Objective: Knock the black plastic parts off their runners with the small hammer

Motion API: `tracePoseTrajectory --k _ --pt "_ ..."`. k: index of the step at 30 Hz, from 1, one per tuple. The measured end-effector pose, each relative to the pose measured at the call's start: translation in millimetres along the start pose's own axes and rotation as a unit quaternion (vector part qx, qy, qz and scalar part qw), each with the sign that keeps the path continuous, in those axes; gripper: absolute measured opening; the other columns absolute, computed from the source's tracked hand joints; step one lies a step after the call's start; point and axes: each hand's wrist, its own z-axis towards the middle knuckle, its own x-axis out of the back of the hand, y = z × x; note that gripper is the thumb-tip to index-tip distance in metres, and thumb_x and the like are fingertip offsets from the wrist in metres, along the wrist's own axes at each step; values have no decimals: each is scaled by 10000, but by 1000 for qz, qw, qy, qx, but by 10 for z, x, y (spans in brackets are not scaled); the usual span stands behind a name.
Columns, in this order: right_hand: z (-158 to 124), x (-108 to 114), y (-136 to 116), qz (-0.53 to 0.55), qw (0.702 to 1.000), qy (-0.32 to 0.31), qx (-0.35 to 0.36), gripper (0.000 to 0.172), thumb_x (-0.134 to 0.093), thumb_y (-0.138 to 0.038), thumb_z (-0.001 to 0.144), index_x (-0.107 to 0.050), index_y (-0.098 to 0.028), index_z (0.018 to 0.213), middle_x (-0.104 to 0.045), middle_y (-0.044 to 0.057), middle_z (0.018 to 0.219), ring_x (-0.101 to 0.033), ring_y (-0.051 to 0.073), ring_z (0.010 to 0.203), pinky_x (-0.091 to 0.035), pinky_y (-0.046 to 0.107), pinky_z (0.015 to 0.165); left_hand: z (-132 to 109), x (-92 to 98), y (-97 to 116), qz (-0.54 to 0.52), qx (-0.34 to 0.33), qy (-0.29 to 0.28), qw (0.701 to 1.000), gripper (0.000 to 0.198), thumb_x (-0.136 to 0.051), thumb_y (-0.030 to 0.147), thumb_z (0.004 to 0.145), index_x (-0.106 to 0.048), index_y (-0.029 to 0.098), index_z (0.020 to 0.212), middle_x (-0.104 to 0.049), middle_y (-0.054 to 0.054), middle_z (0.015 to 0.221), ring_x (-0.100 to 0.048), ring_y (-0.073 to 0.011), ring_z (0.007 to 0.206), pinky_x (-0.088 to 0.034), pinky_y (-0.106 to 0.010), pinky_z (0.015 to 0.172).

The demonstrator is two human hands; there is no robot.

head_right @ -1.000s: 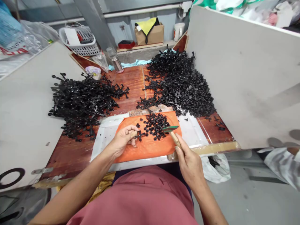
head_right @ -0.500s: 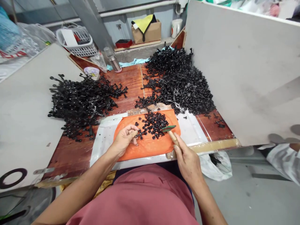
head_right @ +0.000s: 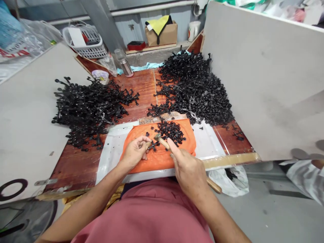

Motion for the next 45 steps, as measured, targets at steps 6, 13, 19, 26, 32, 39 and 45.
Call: tracePoseTrajectory --k 6,13,19,26,32,39,45 --pt "53 -65 -66 -60 998 6 -10 579 -390 -257 1047 -325 -356 1614 -772 41 952 -738 194 732 -576 284 649 15 27 -58 6 -5 -5 1000 287 -690 441 808 -605 188 914 -529 95 548 -477 -55 330 -388 -154 333" --pt "47 -87 -95 -124 992 -21 -11 552 -395 -285 1060 -344 -352 1606 -763 35 890 -721 180 657 -533 251 578 20 2 -62 26 -3 -1 1000 230 -667 403 816 -616 194 899 -513 94 538 -471 -59 338 -386 -154 330" --pt "69 -114 -67 -55 998 -18 -19 514 -418 -306 1058 -415 -311 1572 -781 55 929 -749 205 768 -562 281 677 -10 22 15 -24 7 -3 1000 315 -712 457 780 -594 188 892 -547 87 556 -451 -55 348 -359 -157 344" --pt "236 -123 -271 245 969 8 -32 196 -568 -358 971 -657 -252 1111 -740 -13 871 -689 162 752 -505 242 691 -219 -82 147 -177 -1 -15 984 410 -806 473 740 -608 170 932 -612 50 623 -504 -58 484 -447 -172 516" --pt "333 -236 -369 267 963 19 -40 144 -534 -250 941 -582 -230 806 -590 -46 685 -559 126 638 -388 229 612 -417 53 167 11 -91 -55 994 337 -550 500 965 -654 189 1042 -682 -31 787 -637 -161 697 -544 -300 708" --pt "291 -231 -400 367 930 -35 -12 42 -556 -202 911 -579 -235 927 -600 -50 806 -555 128 737 -409 220 680 -525 250 370 351 -330 -35 875 207 -504 240 973 -696 198 1036 -736 -89 1079 -669 -253 1032 -521 -396 953" --pt "312 -219 -309 407 912 5 -50 173 -586 -286 924 -621 -233 1084 -699 -13 991 -639 168 914 -462 249 816 -301 247 287 275 -245 -143 919 373 -436 278 1029 -653 266 1331 -769 -18 1187 -729 -180 1007 -545 -272 910"
